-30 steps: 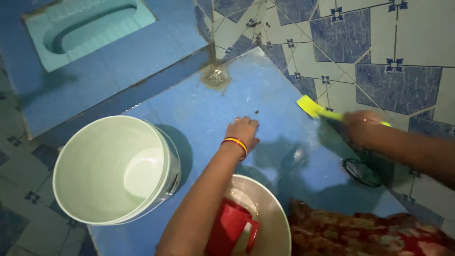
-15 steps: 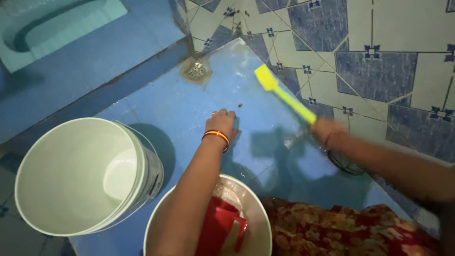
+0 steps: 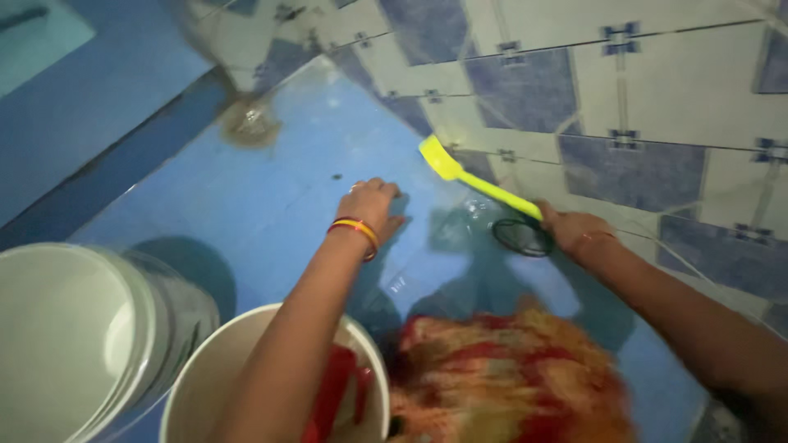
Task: The person scrubs a blue tiled bathroom floor using a yellow brush and soapy water from a red mug. They repeatedly scoop water from a white bucket, pour it onto the floor, and scrub the area around a squat toilet and drain.
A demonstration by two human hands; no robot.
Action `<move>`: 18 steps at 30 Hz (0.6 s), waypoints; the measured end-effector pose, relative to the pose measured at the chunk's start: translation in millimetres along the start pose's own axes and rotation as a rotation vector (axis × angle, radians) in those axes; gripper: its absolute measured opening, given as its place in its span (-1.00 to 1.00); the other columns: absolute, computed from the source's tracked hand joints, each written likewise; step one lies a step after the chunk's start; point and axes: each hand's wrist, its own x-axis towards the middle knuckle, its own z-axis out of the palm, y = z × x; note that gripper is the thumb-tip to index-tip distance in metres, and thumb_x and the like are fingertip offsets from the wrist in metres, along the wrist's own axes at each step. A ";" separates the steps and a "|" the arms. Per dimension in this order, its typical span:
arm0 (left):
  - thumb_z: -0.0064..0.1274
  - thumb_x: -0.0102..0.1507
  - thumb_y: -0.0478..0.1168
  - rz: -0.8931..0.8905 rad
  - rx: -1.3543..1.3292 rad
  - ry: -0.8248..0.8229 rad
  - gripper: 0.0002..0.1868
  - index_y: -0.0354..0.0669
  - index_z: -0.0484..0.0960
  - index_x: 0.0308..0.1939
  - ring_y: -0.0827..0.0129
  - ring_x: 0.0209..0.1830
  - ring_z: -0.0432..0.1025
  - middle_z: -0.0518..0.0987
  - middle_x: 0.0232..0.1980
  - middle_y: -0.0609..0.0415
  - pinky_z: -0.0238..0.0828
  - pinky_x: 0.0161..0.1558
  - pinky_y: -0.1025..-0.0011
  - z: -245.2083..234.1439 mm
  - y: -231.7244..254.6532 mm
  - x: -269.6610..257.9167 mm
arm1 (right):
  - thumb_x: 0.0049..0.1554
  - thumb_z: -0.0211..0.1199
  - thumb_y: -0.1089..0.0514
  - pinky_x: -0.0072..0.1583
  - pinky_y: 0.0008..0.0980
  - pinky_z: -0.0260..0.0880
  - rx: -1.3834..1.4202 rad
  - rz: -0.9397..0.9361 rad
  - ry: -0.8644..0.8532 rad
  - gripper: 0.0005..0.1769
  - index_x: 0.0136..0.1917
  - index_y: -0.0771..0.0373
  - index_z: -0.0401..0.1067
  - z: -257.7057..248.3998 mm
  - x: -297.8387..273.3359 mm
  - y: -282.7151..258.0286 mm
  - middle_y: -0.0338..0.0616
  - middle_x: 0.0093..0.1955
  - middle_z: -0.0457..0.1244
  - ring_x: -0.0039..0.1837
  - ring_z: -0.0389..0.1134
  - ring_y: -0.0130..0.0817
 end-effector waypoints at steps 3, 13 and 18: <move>0.32 0.14 -0.02 0.015 0.018 -0.061 -0.51 0.02 0.60 0.12 -0.01 0.20 0.41 0.55 0.14 -0.02 0.39 0.18 0.12 -2.5 16.6 7.0 | 0.38 -0.24 0.13 0.25 -0.07 0.47 -0.119 0.193 -0.190 -0.24 0.70 -0.39 -0.41 38.6 -58.0 87.0 0.11 0.39 0.26 0.23 0.47 -0.06; 0.30 0.14 -0.06 0.140 -0.079 -0.078 -0.53 0.00 0.59 0.11 -0.03 0.24 0.38 0.55 0.16 -0.05 0.33 0.25 0.12 1.4 83.1 11.0 | 0.25 0.02 0.18 0.10 -0.07 0.54 -0.164 0.006 -0.011 -0.18 0.69 0.10 -0.20 53.3 -7.2 -21.7 0.12 0.18 0.37 0.14 0.48 0.02; 0.28 0.16 -0.01 0.159 -0.003 -0.187 -0.50 0.00 0.57 0.15 -0.05 0.25 0.37 0.53 0.19 -0.08 0.31 0.26 0.12 -13.8 102.2 19.5 | 0.23 0.08 0.11 0.19 -0.03 0.44 0.233 0.002 0.180 -0.48 0.46 0.06 0.16 21.3 12.4 -29.2 0.09 0.20 0.37 0.21 0.43 0.03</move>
